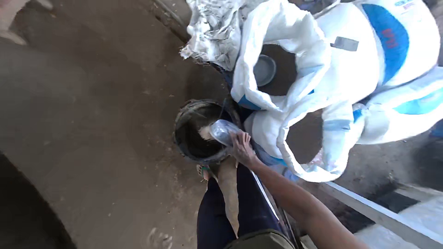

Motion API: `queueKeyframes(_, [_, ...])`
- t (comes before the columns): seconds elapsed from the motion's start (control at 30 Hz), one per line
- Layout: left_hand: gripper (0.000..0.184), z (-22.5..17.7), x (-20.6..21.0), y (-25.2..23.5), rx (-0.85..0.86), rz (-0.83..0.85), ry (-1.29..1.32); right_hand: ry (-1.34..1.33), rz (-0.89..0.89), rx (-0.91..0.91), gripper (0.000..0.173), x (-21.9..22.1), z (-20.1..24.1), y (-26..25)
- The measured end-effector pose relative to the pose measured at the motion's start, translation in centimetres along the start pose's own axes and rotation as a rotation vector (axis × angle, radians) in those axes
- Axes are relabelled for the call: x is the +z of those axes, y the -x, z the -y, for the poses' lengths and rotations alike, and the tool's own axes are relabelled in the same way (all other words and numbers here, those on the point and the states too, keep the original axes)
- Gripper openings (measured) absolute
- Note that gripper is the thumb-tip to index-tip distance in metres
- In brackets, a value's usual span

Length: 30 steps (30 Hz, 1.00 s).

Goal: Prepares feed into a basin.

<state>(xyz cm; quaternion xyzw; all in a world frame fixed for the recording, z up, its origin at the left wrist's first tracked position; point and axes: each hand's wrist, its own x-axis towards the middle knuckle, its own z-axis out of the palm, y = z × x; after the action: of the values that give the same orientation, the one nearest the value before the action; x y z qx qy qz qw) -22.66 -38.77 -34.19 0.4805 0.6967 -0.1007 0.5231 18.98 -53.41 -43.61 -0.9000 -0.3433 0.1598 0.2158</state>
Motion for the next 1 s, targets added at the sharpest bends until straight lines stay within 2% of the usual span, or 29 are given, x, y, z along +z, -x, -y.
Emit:
queueKeyframes(0.07, [0.054,-4.6,4.1,-0.6,0.114,0.175,-0.047,-0.059,-0.307,-0.118,0.055,-1.6,-1.7,2.2])
queueKeyframes(0.1, [0.053,-7.1,6.8,-0.5,0.164,0.269,-0.078,-0.107,-0.393,-0.121,0.059,-3.8,-2.5,3.5])
queueKeyframes(0.17, [0.058,-11.2,13.1,0.6,0.262,0.485,-0.137,-0.168,-0.484,-0.038,0.057,-10.9,-3.9,7.0])
queueKeyframes(0.27, [0.076,-15.2,24.0,3.5,0.292,0.748,-0.218,0.024,-0.556,0.165,0.049,-20.7,-7.8,11.8])
queueKeyframes(0.33, [0.082,-16.9,31.0,6.3,0.214,0.876,-0.266,0.147,-0.424,0.346,0.053,-23.1,-12.4,13.0])
queueKeyframes(0.4, [0.09,-17.8,37.2,8.6,0.109,0.938,-0.321,0.114,-0.222,0.552,0.057,-21.9,-18.8,11.8])
queueKeyframes(0.43, [0.092,-17.8,39.9,9.4,0.071,0.925,-0.331,0.13,-0.146,0.598,0.057,-20.4,-22.5,10.5])
queueKeyframes(0.5, [0.087,-17.2,44.0,10.2,0.054,0.829,-0.353,0.234,-0.075,0.559,0.055,-17.2,-29.1,7.7])
queueKeyframes(0.53, [0.079,-16.9,45.5,10.3,0.075,0.76,-0.357,0.273,-0.058,0.513,0.054,-16.0,-31.7,6.1])
queueKeyframes(0.6, [0.048,-16.2,47.0,10.7,0.119,0.637,-0.351,0.296,-0.05,0.419,0.051,-13.4,-35.7,4.2])
queueKeyframes(0.63, [0.032,-16.4,47.4,11.0,0.134,0.597,-0.343,0.262,-0.016,0.413,0.051,-12.2,-36.9,3.8])
queueKeyframes(0.67, [0.022,-16.7,47.5,11.3,0.141,0.585,-0.321,0.222,0.043,0.431,0.05,-11.3,-37.8,3.4])
queueKeyframes(0.7, [0.019,-16.7,47.5,11.4,0.151,0.585,-0.287,0.18,0.183,0.501,0.047,-10.6,-38.5,3.2])
queueKeyframes(0.73, [0.018,-16.6,47.4,11.5,0.154,0.588,-0.239,0.127,0.35,0.568,0.043,-10.3,-39.1,3.0])
queueKeyframes(0.8, [0.017,-16.5,47.3,11.4,0.132,0.586,-0.173,-0.007,0.556,0.607,0.038,-8.5,-41.0,3.4])
queueKeyframes(0.93, [0.016,-16.4,47.6,11.5,0.093,0.59,-0.17,-0.263,0.731,0.58,0.044,-2.9,-43.9,6.9])
queueKeyframes(1.0, [0.018,-16.5,47.6,11.2,0.11,0.608,-0.181,-0.371,0.799,0.642,0.052,-2.6,-44.7,6.9])
